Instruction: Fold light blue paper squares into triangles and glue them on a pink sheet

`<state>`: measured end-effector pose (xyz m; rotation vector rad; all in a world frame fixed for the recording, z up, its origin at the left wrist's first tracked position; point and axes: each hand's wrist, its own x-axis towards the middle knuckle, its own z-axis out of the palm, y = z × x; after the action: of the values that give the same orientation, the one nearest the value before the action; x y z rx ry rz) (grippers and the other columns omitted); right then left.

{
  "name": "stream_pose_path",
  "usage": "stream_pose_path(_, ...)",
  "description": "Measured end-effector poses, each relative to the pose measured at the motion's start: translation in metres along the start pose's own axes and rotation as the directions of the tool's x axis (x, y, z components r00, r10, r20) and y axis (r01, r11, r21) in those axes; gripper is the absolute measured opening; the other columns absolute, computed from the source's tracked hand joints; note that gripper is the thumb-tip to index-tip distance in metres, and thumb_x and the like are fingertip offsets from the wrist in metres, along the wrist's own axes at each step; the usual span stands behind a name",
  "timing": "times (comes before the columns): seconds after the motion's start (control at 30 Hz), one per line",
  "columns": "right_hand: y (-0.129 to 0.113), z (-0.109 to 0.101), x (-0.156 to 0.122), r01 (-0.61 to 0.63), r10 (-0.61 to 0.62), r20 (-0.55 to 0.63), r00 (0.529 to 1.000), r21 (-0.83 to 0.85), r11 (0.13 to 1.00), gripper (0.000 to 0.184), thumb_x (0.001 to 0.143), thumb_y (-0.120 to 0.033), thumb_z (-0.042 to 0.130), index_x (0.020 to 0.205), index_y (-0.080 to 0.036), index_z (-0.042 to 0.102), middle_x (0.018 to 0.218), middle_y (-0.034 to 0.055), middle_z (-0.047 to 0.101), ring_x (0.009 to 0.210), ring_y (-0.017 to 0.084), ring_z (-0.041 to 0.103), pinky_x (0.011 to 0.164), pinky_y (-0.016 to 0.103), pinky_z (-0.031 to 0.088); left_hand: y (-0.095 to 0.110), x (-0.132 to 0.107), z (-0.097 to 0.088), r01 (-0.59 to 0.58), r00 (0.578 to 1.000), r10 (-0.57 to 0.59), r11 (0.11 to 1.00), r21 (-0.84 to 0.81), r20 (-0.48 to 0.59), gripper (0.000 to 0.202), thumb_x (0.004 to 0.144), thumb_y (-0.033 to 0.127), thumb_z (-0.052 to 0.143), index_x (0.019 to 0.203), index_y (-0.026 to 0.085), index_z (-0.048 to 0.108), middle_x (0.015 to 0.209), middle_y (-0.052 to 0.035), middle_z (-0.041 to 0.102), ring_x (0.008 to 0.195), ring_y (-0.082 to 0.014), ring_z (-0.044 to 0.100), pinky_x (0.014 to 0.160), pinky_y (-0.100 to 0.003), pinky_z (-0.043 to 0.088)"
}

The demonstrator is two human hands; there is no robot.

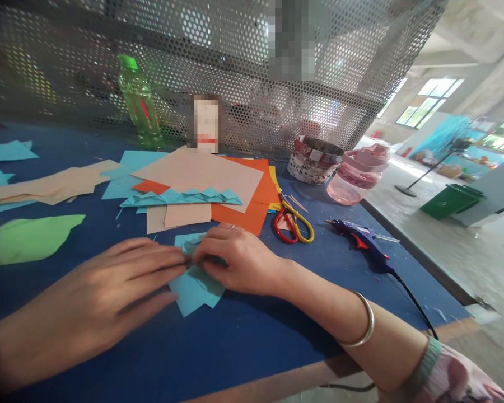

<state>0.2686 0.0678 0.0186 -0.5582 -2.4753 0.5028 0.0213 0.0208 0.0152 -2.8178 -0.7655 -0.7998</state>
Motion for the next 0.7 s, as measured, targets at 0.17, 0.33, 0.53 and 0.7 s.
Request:
stream_pose_path(0.17,0.004,0.0008,-0.001,0.007,-0.007,0.004,1.0,0.013,1.0,0.014,0.095,-0.007,0.06,0.097,-0.016,0.07,0.092,0.005,0.071,0.089,0.017,0.065,0.083,0.032,0.055,0.0015,0.0,-0.0001,0.014,0.999,-0.015,1.0,-0.024,-0.03,0.024,0.105,0.026,0.055,0.118,0.015,0.072,0.115,-0.0058,0.08,0.104,-0.0233,0.074,0.102,-0.045,0.05)
stream_pose_path(0.33,0.0059,0.0018,-0.002,0.015,-0.015,-0.003,1.0,0.035,0.999,0.015,0.095,-0.006,0.06,0.097,-0.016,0.07,0.093,0.0054,0.071,0.089,0.017,0.066,0.082,0.031,0.056,-0.0014,0.0021,-0.0034,-0.055,0.998,0.055,0.999,-0.003,-0.029,0.024,0.105,0.022,0.053,0.114,0.014,0.073,0.112,-0.0053,0.08,0.103,-0.022,0.073,0.1,-0.043,0.05)
stream_pose_path(0.53,0.0071,0.0024,-0.0019,0.031,-0.03,-0.018,0.999,0.038,0.999,0.017,0.094,-0.005,0.059,0.098,-0.015,0.071,0.092,0.0062,0.071,0.089,0.017,0.066,0.082,0.031,0.056,-0.0025,0.0034,-0.0054,-0.074,0.997,0.074,0.997,0.013,-0.006,0.024,0.105,0.023,0.052,0.108,0.019,0.076,0.111,-0.0057,0.079,0.102,-0.0235,0.072,0.098,-0.044,0.05)
stream_pose_path(0.7,-0.0005,0.0032,-0.0005,-0.013,0.019,-0.054,0.998,0.109,0.994,0.016,0.091,-0.005,0.06,0.094,-0.016,0.071,0.087,0.004,0.073,0.083,0.015,0.067,0.077,0.028,0.056,0.0013,0.0026,-0.0039,-0.016,0.999,0.015,1.0,-0.025,-0.048,0.026,0.107,0.022,0.05,0.103,0.019,0.076,0.106,-0.0033,0.08,0.101,-0.0219,0.073,0.102,-0.044,0.046)
